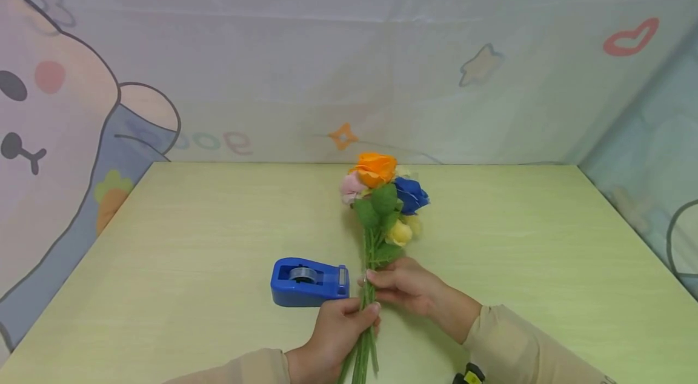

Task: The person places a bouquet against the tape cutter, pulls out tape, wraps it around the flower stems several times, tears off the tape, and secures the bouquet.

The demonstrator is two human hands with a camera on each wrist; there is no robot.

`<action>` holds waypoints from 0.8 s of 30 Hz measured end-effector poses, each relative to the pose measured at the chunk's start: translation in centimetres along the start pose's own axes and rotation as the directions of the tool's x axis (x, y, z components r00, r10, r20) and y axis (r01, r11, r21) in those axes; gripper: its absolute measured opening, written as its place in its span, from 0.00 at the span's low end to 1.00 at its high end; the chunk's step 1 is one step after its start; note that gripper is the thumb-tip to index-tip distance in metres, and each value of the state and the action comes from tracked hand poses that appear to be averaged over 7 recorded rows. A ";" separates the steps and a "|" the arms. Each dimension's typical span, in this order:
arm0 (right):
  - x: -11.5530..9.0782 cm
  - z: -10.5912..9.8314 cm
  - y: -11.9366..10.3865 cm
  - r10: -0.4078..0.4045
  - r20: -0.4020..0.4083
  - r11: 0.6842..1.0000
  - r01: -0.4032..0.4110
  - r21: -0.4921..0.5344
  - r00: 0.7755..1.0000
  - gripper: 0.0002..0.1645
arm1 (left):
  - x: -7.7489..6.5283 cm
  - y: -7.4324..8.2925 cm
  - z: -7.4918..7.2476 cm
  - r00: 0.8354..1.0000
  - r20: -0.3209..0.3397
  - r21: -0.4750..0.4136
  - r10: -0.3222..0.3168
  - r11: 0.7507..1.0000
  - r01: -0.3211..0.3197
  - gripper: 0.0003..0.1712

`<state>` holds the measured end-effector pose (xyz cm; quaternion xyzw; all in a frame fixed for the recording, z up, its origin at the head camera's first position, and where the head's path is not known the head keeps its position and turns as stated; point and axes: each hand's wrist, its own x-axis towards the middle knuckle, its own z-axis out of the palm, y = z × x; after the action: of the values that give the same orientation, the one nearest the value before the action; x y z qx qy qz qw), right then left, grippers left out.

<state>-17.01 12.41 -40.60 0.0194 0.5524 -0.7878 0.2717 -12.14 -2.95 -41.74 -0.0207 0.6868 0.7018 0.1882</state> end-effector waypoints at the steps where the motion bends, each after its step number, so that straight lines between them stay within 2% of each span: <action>1: 0.0 0.0 0.0 0.003 0.001 1.000 -0.003 0.004 1.000 0.20 | -0.1 0.0 0.0 1.000 -0.006 0.001 0.001 1.000 -0.001 0.14; 4: 0.0 0.0 0.1 0.011 0.008 1.000 -0.011 0.014 1.000 0.23 | 0.0 -0.1 0.0 1.000 -0.010 0.015 -0.007 1.000 0.007 0.13; 7: 0.0 -0.1 0.2 0.013 0.015 1.000 -0.014 0.017 1.000 0.23 | 0.1 -0.2 0.0 1.000 0.015 0.019 -0.019 1.000 0.019 0.14; 11: 0.0 -0.2 0.3 0.008 0.033 1.000 -0.008 0.012 0.999 0.19 | 0.0 -0.2 -0.2 0.993 0.111 0.004 -0.049 0.999 0.049 0.20; 16: 0.1 -0.1 0.3 0.005 0.050 1.000 -0.006 0.012 0.999 0.12 | -0.1 0.0 -0.3 0.972 0.207 -0.061 -0.113 0.990 0.128 0.29; 20: 0.1 0.0 0.3 0.009 0.052 1.000 -0.010 0.026 0.999 0.17 | -0.1 0.1 -0.4 0.968 0.215 -0.115 -0.131 0.981 0.159 0.25; 24: -0.1 -0.1 0.1 0.020 0.033 0.997 -0.022 0.068 0.999 0.22 | 0.1 0.2 -0.4 0.973 0.178 -0.149 -0.145 0.974 0.172 0.22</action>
<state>-16.94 12.50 -40.69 0.0218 0.5204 -0.8036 0.2881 -12.43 -3.31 -41.62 -0.0322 0.6051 0.7375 0.2980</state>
